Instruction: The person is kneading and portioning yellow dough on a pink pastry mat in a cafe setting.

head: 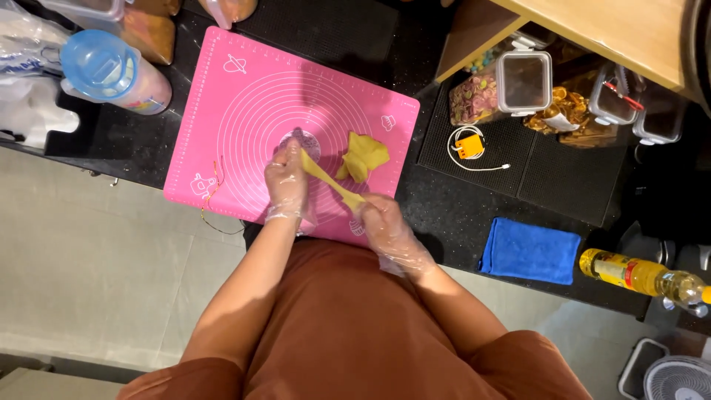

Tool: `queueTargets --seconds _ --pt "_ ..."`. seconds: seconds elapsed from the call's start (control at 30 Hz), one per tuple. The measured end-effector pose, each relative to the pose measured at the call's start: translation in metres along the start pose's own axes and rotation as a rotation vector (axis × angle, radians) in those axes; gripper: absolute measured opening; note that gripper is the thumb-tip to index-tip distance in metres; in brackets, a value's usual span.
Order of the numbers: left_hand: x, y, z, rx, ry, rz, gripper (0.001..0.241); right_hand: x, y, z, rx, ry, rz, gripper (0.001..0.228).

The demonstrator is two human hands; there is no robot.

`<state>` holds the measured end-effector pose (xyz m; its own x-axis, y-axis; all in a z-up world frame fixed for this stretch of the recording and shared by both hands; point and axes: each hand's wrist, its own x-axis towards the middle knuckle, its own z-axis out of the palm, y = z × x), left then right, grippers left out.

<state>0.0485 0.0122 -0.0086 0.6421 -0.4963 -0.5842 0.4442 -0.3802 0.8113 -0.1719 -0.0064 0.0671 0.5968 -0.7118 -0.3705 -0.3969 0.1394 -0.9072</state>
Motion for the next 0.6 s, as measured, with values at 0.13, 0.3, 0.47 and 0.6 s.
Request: queueTargets --seconds 0.13,0.3,0.47,0.6 --pt "0.033 0.012 -0.038 -0.259 0.161 0.048 0.035 -0.010 0.026 -0.030 0.407 0.224 -0.257 0.023" --pt "-0.003 0.062 -0.065 -0.415 0.055 -0.172 0.037 0.003 0.000 -0.068 0.340 0.019 -0.143 0.023" --pt "-0.004 0.028 -0.048 -0.382 -0.180 -0.181 0.036 0.065 -0.050 -0.049 -0.850 -0.028 -0.233 0.037" --pt "-0.009 0.017 -0.035 -0.504 -0.243 -0.198 0.036 0.084 -0.005 -0.045 -1.361 -0.073 -0.397 0.027"
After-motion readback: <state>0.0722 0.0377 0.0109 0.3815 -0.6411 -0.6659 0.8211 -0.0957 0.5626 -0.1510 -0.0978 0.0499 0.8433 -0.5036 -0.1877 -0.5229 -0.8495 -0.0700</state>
